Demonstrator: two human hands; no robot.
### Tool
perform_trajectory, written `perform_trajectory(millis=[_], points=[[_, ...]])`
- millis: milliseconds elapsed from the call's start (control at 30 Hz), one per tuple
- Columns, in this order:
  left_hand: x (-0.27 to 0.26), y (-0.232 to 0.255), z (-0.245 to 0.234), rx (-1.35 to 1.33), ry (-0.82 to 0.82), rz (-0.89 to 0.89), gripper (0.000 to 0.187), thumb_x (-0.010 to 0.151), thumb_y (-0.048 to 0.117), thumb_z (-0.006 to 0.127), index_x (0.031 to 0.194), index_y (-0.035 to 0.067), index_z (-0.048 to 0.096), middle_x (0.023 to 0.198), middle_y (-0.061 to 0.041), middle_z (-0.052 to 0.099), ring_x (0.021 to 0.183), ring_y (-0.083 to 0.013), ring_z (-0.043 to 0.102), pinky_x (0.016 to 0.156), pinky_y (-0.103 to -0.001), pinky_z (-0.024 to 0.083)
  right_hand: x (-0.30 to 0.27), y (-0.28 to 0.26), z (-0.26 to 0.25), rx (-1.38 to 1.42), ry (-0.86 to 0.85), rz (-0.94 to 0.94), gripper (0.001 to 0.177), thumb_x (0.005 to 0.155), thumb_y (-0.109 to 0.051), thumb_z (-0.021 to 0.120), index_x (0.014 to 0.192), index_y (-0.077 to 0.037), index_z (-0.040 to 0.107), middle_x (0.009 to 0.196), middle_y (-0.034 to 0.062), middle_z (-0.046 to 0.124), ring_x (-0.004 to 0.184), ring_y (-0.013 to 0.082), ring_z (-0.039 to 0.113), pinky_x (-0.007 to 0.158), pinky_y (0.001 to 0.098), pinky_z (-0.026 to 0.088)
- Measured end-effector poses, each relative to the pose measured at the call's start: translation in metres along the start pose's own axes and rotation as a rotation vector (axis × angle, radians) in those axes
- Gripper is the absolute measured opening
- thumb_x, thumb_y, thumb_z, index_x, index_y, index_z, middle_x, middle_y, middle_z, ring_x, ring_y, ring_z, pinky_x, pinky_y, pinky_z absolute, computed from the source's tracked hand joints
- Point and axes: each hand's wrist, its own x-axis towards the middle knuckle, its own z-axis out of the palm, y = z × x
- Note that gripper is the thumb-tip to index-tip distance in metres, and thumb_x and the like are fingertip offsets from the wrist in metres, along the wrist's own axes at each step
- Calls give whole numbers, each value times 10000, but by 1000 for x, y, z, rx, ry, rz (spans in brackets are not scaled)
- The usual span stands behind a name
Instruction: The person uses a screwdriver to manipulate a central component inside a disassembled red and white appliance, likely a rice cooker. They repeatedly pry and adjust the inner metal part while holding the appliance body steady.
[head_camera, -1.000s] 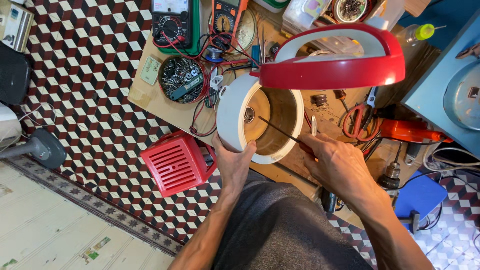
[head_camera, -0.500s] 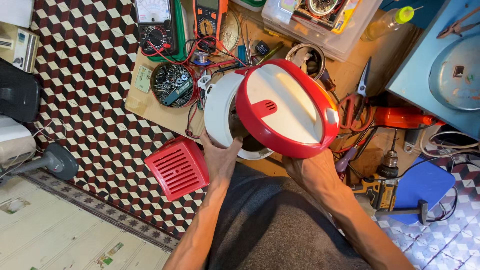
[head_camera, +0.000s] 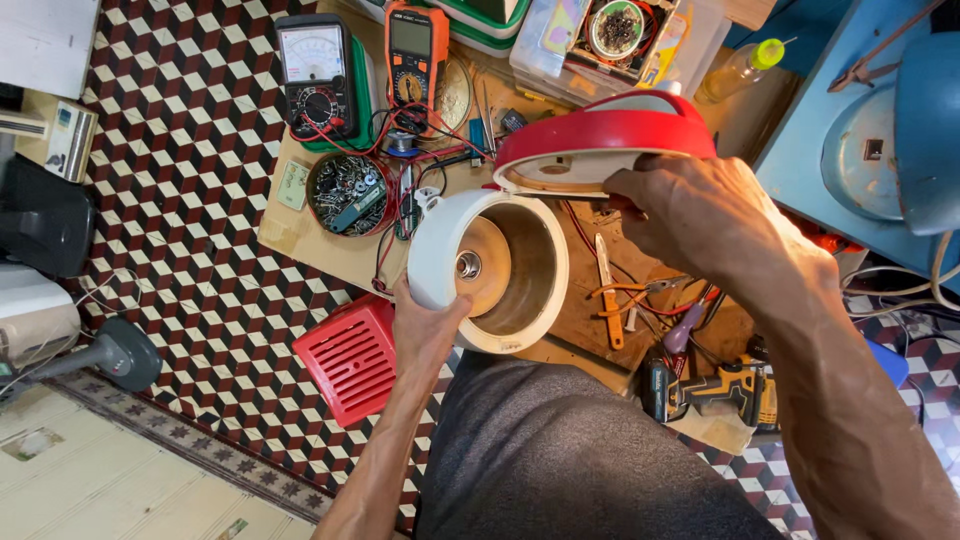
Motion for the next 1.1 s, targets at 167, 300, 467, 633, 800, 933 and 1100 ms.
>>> perform_trajectory(millis=[167, 300, 467, 633, 800, 933, 1100], points=[[9, -2, -4, -151, -59, -63, 900, 687, 193, 810, 1434, -35, 362, 1244, -179, 625, 1075, -236, 675, 914, -329, 565, -10, 12, 1, -16, 214, -132, 252, 867, -213, 703, 1103, -137, 749, 971, 73, 736, 939, 307, 695, 851, 489, 524], [13, -12, -4, -377, -105, -54, 839, 718, 177, 801, 1411, -68, 396, 1245, -204, 621, 1066, -260, 665, 901, -359, 569, -54, 37, 37, 152, 208, 76, 261, 965, -211, 664, 1189, -84, 708, 978, 98, 725, 850, 290, 681, 819, 459, 543], [18, -17, -4, -371, -75, -106, 877, 706, 166, 815, 1438, -49, 383, 1292, -181, 608, 1160, -237, 625, 982, -355, 514, -104, 48, 177, 743, 295, 461, 382, 962, -243, 622, 1289, -46, 635, 1130, 139, 748, 1025, 262, 733, 873, 351, 559], [15, -15, 3, -447, -67, -166, 921, 695, 159, 801, 1460, -43, 330, 1269, -205, 612, 1141, -264, 632, 985, -375, 520, -103, 62, 291, 615, 317, 587, 372, 984, -210, 646, 1314, -40, 635, 1204, 202, 703, 1102, 342, 670, 952, 410, 517], [15, -21, 5, -497, -125, -84, 881, 747, 147, 799, 1454, -82, 326, 1286, -217, 627, 1166, -257, 633, 1035, -344, 497, -86, 44, 285, 560, 413, 512, 476, 939, -221, 654, 1361, -12, 589, 1253, 217, 663, 1151, 373, 624, 1008, 433, 482], [19, -20, 3, -462, -133, -147, 845, 727, 126, 785, 1444, -45, 370, 1247, -185, 632, 1103, -251, 643, 968, -368, 518, -71, 4, 241, 847, 359, 519, 475, 977, -263, 636, 1383, -22, 576, 1311, 206, 647, 1205, 330, 625, 1024, 399, 472], [25, -27, 0, -515, -185, -144, 790, 744, 107, 770, 1426, 17, 381, 1242, -122, 645, 1099, -204, 659, 957, -332, 549, -50, -26, 208, 986, 309, 484, 484, 984, -273, 629, 1396, -28, 561, 1344, 193, 650, 1264, 296, 630, 1027, 383, 488]])
